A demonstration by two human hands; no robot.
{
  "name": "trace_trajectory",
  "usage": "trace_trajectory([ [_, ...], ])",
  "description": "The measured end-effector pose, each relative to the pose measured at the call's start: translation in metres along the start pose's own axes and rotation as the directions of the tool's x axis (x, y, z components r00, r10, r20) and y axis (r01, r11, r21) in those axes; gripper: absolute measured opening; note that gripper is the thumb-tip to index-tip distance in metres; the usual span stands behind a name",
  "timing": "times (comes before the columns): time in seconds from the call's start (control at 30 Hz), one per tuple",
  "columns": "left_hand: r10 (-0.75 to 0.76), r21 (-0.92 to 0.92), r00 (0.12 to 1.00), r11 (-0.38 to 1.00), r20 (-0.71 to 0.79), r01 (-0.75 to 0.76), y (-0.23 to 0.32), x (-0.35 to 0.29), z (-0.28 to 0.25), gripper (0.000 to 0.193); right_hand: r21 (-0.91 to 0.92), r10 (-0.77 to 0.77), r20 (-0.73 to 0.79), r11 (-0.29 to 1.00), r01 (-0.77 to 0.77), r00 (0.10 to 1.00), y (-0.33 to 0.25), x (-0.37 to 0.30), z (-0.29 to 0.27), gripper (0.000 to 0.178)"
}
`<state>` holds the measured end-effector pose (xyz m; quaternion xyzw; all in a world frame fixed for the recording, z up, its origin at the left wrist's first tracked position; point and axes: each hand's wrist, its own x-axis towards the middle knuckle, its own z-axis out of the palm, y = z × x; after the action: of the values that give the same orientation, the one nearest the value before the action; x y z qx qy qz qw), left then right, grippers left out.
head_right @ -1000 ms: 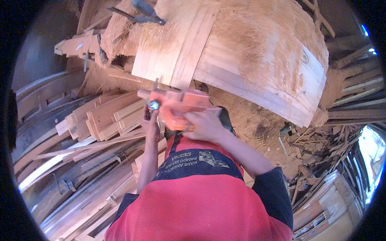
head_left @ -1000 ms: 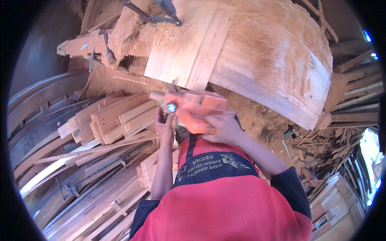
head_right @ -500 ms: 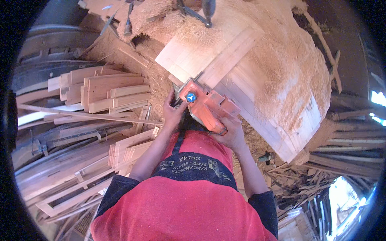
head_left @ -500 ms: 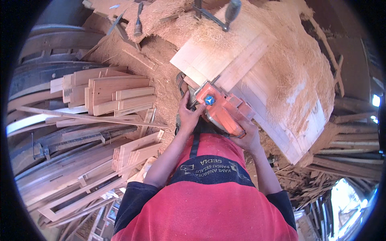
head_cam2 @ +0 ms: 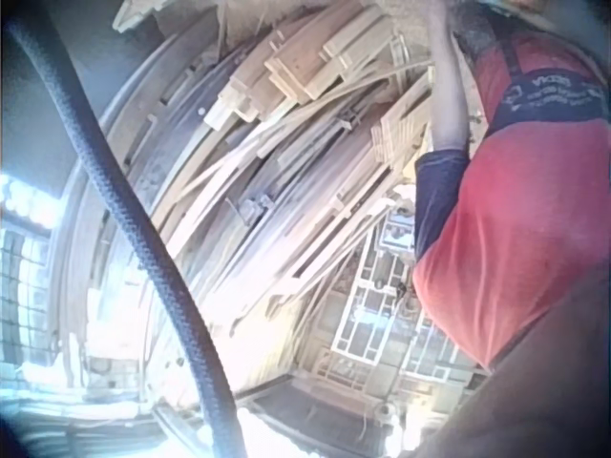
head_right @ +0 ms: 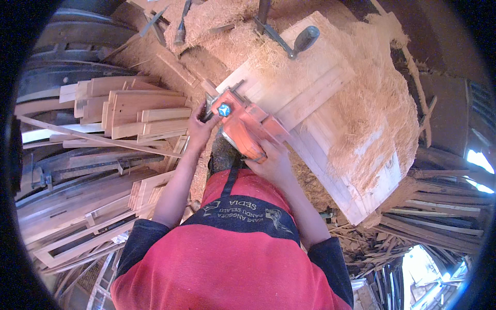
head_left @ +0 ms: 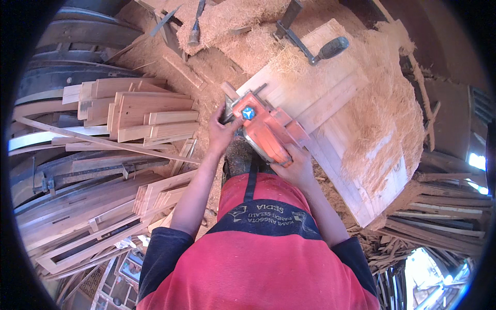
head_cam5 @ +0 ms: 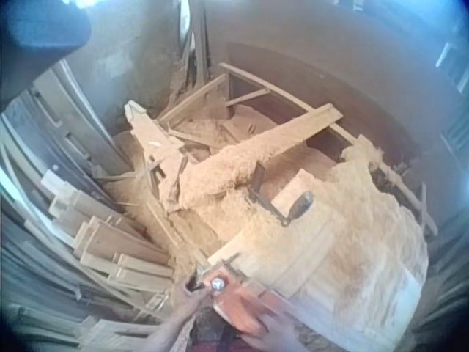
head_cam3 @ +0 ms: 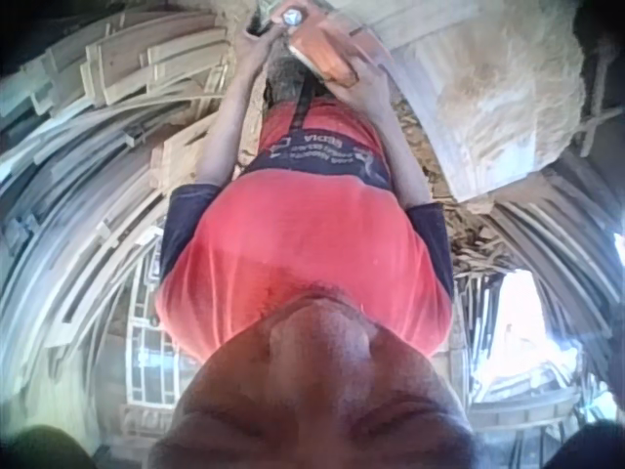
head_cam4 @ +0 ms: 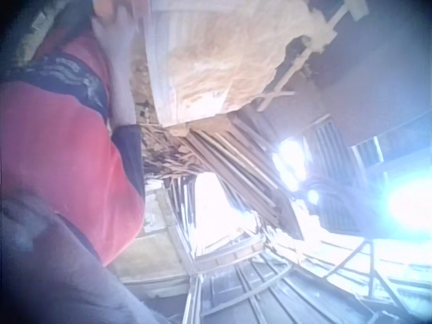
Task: The person sands the surface and edges of wood boards using an electric sander, then marks the wood with a pencil and square ruler, and clamps the boards to a workbench.
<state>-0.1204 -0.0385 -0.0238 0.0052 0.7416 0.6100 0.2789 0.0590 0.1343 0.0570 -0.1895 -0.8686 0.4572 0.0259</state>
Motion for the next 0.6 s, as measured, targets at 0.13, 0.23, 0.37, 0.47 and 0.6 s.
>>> trace_trajectory([
  [0.13,0.068,0.038,0.996,0.997,-0.061,-0.066,-0.012,0.04,-0.03,0.077,-0.015,0.028,0.052,1.0,-0.027,0.998,-0.02,0.038,0.017,0.037],
  [0.23,0.075,0.105,0.993,0.992,-0.09,-0.065,0.005,0.073,-0.055,0.08,-0.016,-0.156,-0.112,0.988,0.155,0.981,-0.022,0.076,0.044,0.039],
  [0.37,0.025,0.073,0.994,0.997,-0.107,-0.017,0.014,0.097,-0.078,0.082,0.01,-0.097,-0.045,0.995,0.097,0.994,-0.046,0.102,0.046,0.041],
  [0.47,0.055,-0.017,0.996,0.998,-0.077,-0.056,0.019,0.068,-0.059,0.084,0.05,-0.022,0.007,0.999,0.022,1.0,-0.04,0.081,0.035,0.036],
  [0.6,0.041,0.127,0.99,0.992,-0.134,-0.023,-0.017,-0.023,0.004,0.088,-0.137,-0.131,-0.078,0.983,0.119,0.988,-0.024,-0.011,-0.005,0.031],
])
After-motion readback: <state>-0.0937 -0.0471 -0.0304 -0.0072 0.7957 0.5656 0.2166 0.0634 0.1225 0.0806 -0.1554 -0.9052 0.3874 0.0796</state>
